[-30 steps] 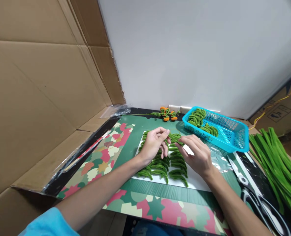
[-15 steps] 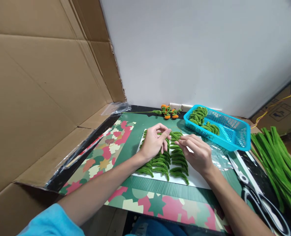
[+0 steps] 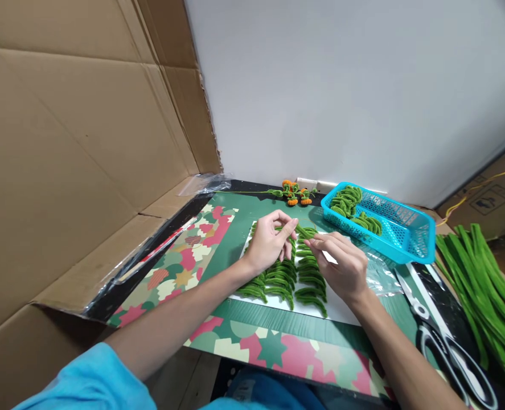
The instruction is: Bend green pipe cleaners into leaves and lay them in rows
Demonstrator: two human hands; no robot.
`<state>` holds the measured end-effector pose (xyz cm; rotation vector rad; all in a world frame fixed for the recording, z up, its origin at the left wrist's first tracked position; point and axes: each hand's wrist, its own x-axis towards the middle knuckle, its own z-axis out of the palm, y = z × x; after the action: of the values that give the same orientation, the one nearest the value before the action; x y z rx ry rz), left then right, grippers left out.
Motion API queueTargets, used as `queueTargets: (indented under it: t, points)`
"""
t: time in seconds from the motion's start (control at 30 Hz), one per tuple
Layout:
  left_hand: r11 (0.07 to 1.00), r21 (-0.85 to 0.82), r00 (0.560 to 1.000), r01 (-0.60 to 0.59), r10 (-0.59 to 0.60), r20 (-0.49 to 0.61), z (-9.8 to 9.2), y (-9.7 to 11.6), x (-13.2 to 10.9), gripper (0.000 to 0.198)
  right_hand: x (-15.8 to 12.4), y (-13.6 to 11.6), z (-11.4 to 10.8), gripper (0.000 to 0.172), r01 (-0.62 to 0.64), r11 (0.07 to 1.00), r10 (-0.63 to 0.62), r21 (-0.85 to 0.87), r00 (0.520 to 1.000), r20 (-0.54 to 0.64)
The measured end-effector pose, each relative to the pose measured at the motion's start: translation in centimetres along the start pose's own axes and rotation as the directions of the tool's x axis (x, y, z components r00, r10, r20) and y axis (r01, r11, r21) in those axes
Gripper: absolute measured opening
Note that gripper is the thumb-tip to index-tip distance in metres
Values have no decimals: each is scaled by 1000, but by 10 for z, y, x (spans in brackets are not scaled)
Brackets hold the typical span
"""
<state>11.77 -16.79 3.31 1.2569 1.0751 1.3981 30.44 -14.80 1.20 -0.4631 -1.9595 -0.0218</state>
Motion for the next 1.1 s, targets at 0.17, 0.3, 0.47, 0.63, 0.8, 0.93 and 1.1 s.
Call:
queueTargets:
  t: [0.17, 0.3, 0.47, 0.63, 0.8, 0.93, 1.1]
  points:
    - [992, -98, 992, 83, -73, 106, -2, -3, 3, 48, -5, 3, -1, 14, -10, 1000, 10, -1, 999, 39]
    - [976, -166, 983, 138, -114, 143, 0, 0, 0, 47, -3, 1, -1, 13, -38, 999, 38, -14, 999, -17]
    - [971, -182, 985, 152, -133, 111, 2, 2, -3, 42, -3, 0, -1, 18, -1, 1000, 1, -10, 1000, -14]
    - [992, -111, 998, 64, -63, 12, 1, -1, 0, 39, -5, 1, -1, 17, 6, 1000, -6, -11, 1000, 15]
    - [997, -69, 998, 17, -21, -52, 1, -4, 1, 39, -3, 0, 1, 15, -31, 999, 32, -28, 999, 43]
    - [998, -51, 997, 35, -38, -63, 1, -4, 0, 40, -5, 2, 2, 16, -35, 999, 37, -40, 998, 45]
    - [998, -42, 993, 47, -51, -106, 1, -6, 0, 41, -7, 3, 4, 17, -14, 999, 17, -35, 997, 81]
